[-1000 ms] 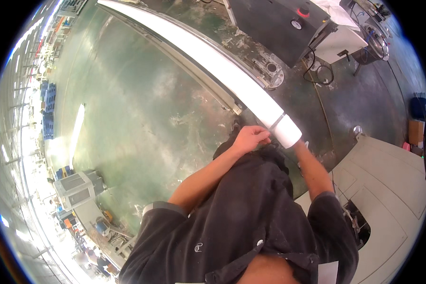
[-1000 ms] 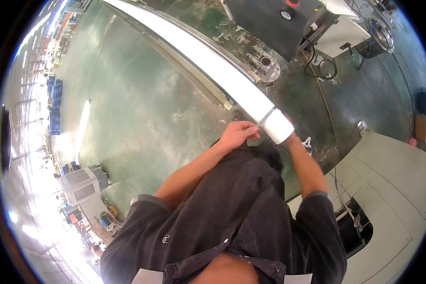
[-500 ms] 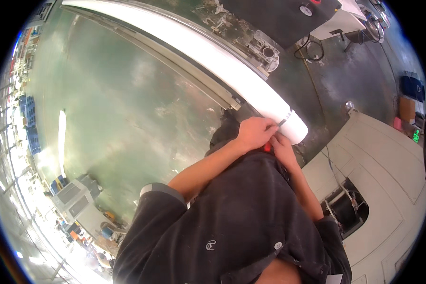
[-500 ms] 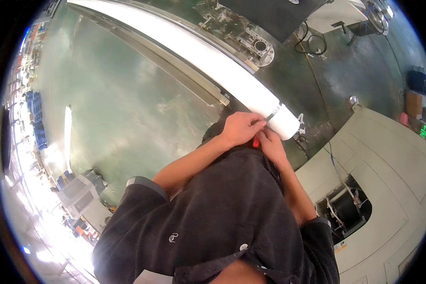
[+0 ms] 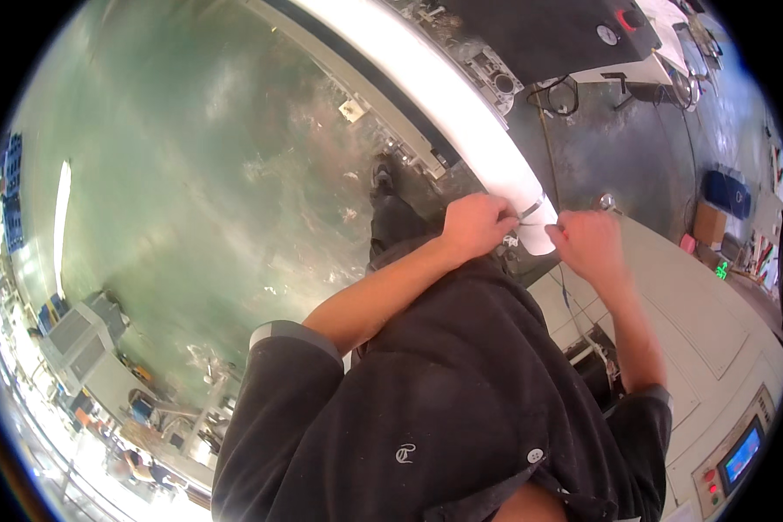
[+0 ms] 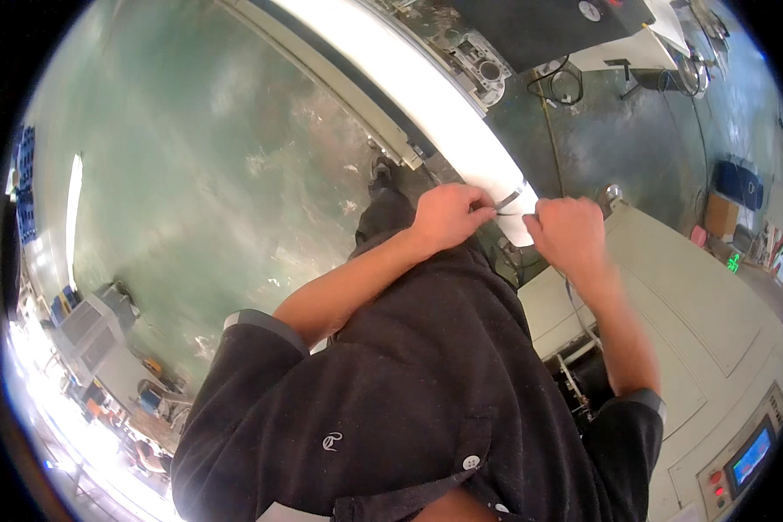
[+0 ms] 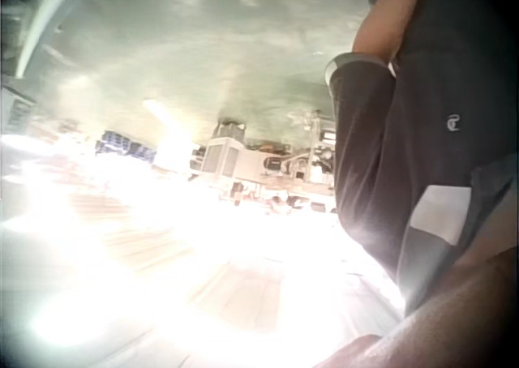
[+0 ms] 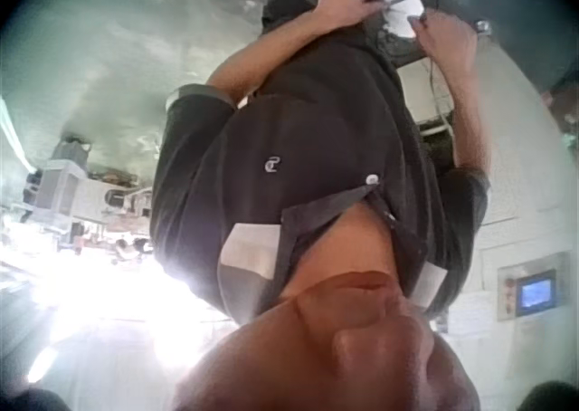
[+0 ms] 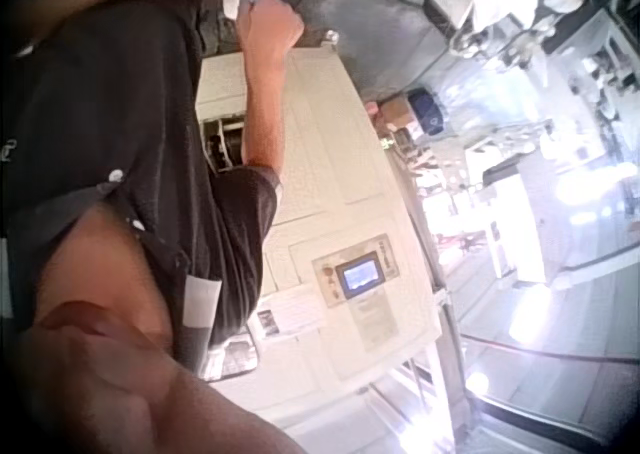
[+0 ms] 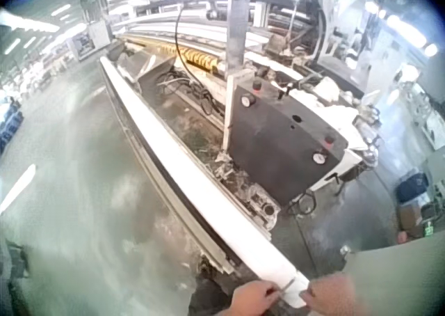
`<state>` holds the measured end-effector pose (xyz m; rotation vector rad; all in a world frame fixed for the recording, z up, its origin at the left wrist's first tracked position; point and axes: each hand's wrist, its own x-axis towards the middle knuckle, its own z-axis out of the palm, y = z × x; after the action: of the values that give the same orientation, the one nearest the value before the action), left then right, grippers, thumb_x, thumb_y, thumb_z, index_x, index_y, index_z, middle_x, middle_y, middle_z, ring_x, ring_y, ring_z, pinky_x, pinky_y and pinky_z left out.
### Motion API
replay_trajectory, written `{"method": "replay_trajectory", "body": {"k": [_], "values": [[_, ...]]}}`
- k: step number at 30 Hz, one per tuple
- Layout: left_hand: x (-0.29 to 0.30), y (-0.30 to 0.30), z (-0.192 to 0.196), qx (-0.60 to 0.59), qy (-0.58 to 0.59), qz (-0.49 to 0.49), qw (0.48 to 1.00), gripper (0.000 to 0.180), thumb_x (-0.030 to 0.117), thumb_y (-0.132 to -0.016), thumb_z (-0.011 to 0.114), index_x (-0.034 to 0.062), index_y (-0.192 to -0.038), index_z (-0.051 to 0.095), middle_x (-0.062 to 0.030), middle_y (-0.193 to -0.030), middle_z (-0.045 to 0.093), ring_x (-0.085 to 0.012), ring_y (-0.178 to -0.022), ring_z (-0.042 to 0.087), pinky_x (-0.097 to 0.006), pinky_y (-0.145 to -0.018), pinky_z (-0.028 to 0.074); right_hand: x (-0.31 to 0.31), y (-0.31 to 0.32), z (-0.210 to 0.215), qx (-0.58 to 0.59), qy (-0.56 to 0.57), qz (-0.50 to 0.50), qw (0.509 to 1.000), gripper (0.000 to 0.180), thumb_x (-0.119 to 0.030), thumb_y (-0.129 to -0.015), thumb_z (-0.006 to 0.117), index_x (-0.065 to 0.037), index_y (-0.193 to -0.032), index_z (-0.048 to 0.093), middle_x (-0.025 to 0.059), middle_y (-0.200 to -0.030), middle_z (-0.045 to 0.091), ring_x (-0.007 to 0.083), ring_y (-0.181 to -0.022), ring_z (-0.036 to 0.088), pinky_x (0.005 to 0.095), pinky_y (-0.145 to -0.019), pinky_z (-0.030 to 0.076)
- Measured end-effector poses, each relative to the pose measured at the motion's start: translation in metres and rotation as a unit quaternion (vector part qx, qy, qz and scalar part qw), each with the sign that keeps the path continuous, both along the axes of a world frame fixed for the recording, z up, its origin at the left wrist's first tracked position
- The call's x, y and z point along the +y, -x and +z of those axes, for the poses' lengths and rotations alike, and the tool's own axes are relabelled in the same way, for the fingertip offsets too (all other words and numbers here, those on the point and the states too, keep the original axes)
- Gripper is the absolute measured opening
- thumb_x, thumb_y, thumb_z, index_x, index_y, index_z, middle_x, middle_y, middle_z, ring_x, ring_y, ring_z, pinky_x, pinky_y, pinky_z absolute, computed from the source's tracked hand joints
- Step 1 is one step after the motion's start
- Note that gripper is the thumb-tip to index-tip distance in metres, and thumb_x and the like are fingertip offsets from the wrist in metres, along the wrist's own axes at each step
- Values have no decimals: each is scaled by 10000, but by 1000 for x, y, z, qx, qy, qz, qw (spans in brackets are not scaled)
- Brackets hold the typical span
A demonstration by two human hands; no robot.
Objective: The person tapes a strip of material around a white paper tube and then interacts with a control panel of a manufacturing machine.
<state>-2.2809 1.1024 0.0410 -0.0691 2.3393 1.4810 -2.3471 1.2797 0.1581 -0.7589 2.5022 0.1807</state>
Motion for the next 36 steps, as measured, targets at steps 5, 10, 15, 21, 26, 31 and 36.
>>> {"method": "replay_trajectory", "body": {"k": [5,10,15,21,26,31,36], "values": [[4,-8,4,8,25,13,1000,156,292,-817,664,161,-869,732,-61,-802,694,-276,-824,661,-410,-719,515,8,26,-4,-45,48,134,989,193,-250,-878,626,-84,-804,693,110,-719,656,331,-728,641,431,-668,487],[1,-9,8,-46,20,18,999,142,278,-810,660,171,-856,742,-57,-824,715,-272,-825,681,-403,-729,528,-7,42,5,-165,31,117,979,179,-228,-897,587,-89,-856,692,88,-778,663,335,-773,625,429,-708,481],[2,-7,10,-67,16,22,997,147,289,-814,661,184,-863,752,-49,-854,729,-264,-834,693,-397,-744,539,0,58,-11,-155,81,183,967,205,-250,-891,589,-60,-838,646,101,-845,647,332,-848,603,426,-736,481],[6,-3,11,-62,70,11,996,186,323,-815,680,175,-898,755,-30,-863,737,-247,-825,698,-379,-737,544,12,63,-30,-146,122,171,967,191,-204,-887,562,-30,-826,610,91,-959,624,307,-918,580,413,-770,480],[7,-1,8,-61,73,13,995,190,324,-808,691,165,-889,755,-30,-860,737,-241,-822,699,-374,-731,543,22,63,-42,-154,158,136,966,196,-203,-877,572,-14,-834,598,82,-1005,609,298,-905,591,395,-772,480],[7,0,12,-66,88,8,994,202,327,-810,693,158,-902,757,-33,-865,739,-231,-822,700,-367,-726,542,25,62,-43,-166,155,88,970,229,-234,-882,602,-8,-850,599,70,-1100,601,292,-924,605,385,-785,487],[7,0,14,-72,90,12,993,220,336,-807,699,159,-922,764,-43,-875,740,-228,-827,700,-365,-729,541,31,66,-49,-166,177,98,965,236,-243,-890,616,-11,-846,620,64,-1175,606,281,-948,615,373,-801,492]]}}
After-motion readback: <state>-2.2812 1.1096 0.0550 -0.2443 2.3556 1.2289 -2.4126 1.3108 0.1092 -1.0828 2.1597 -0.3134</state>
